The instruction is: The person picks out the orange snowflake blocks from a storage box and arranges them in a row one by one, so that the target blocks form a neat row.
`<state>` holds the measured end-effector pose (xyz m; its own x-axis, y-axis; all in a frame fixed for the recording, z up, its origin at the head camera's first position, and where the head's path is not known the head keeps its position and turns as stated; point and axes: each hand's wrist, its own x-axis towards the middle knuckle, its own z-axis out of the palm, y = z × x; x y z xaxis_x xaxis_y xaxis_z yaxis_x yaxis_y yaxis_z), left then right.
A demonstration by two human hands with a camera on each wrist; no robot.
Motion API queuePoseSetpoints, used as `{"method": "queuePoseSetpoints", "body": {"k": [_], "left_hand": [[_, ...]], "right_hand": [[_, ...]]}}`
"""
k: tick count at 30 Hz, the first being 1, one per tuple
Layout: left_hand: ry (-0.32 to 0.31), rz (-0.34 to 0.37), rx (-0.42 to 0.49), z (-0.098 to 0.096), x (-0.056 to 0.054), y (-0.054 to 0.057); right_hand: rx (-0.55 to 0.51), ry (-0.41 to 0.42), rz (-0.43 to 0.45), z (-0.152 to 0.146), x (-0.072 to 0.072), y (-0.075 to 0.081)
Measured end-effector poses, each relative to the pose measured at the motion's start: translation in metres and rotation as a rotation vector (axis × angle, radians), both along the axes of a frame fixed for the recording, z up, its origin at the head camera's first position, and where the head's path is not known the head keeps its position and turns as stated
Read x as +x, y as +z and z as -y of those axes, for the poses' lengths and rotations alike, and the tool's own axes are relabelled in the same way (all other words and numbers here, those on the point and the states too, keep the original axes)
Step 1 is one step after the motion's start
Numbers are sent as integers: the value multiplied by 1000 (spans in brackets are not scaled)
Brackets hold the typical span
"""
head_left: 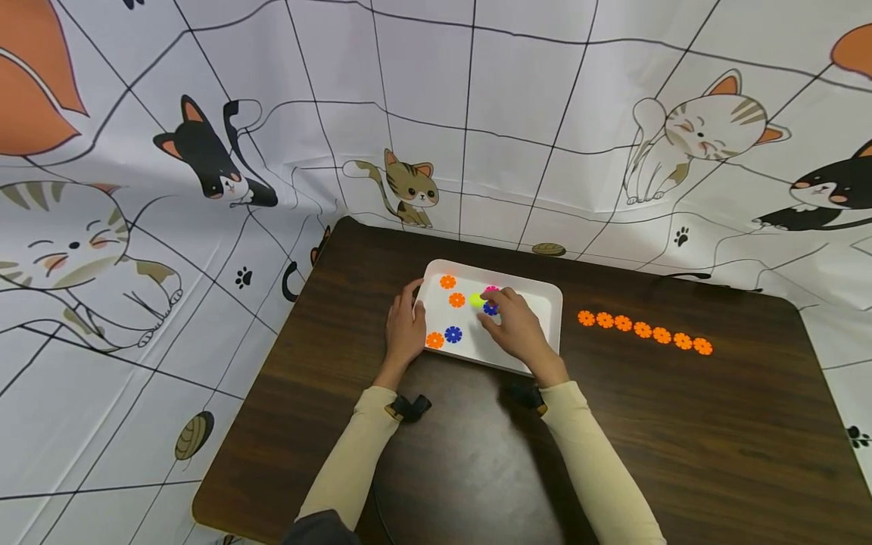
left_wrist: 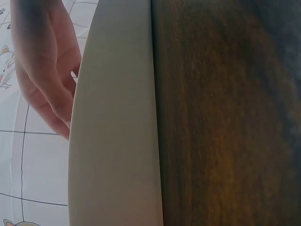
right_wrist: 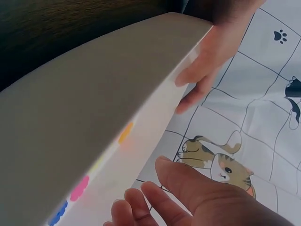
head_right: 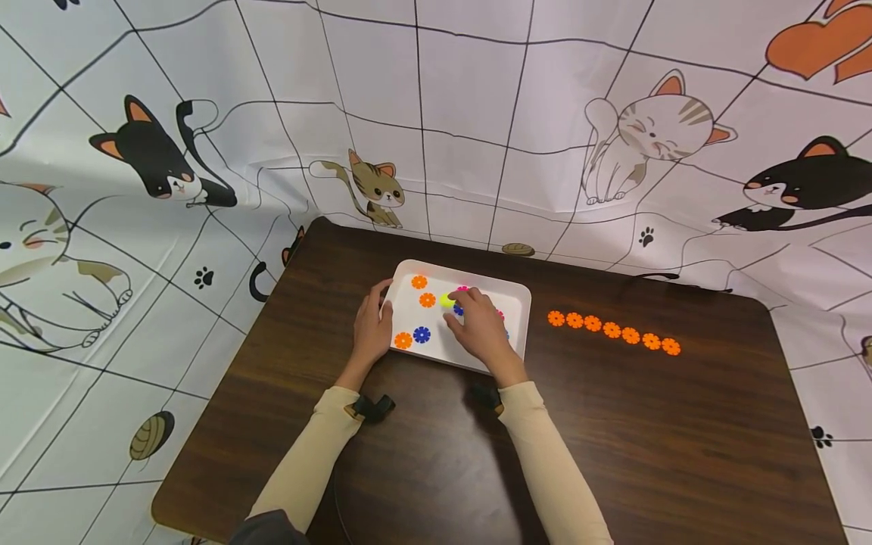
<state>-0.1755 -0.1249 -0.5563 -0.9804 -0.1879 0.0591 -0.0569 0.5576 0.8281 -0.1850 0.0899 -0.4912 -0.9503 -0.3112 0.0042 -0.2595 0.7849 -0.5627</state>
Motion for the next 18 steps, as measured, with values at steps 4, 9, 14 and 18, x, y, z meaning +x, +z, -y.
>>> {"method": "queuePoseSetpoints", "body": {"k": [4, 9, 14, 18], "left_hand": [[1, 3, -2, 0, -1, 0], [-3, -9, -4, 0, -1, 0], [-2, -8, -6, 0, -1, 0], [3, -2, -13, 0, -2, -1]], "right_hand": [[12, 9, -11, 5, -3, -4], [9, 32, -11, 11, -6, -7], [35, 39, 34, 19, -10, -9], [57, 49, 51, 25, -14, -10]]}}
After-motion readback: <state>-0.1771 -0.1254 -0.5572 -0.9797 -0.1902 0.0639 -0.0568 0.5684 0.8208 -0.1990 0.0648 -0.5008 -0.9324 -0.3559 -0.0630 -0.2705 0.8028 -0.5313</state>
